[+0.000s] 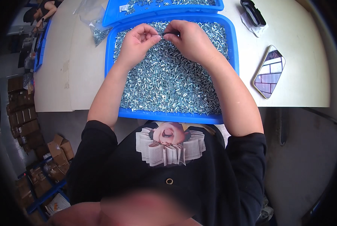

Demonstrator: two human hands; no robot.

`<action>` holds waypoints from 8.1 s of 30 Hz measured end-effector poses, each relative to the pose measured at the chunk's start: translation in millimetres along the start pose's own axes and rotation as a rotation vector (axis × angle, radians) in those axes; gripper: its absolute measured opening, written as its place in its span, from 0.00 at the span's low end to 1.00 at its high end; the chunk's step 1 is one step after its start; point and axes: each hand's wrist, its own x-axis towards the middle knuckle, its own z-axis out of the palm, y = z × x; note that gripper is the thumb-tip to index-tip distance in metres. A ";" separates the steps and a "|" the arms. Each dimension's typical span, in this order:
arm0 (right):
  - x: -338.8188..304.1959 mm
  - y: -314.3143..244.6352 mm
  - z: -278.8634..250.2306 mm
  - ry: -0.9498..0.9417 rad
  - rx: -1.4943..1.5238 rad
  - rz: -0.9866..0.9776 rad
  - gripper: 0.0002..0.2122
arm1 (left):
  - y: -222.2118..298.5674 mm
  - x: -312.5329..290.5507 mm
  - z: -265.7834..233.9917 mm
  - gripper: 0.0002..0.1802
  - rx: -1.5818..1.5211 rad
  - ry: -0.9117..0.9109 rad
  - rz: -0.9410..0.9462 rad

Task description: Manually sorting and inspecting small metal components from a tray.

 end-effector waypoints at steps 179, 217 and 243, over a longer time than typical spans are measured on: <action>-0.3 -4.8 -4.0 0.247 0.096 0.053 0.12 | 16.9 -0.5 1.4 0.09 -0.392 0.189 -0.286; -4.9 -8.7 -3.5 0.064 -0.004 -0.019 0.09 | 18.1 -3.6 -0.4 0.05 0.242 0.180 0.245; -1.0 -8.6 -8.4 0.124 0.339 0.102 0.10 | 7.3 -2.1 -3.1 0.09 -0.727 -0.057 -0.388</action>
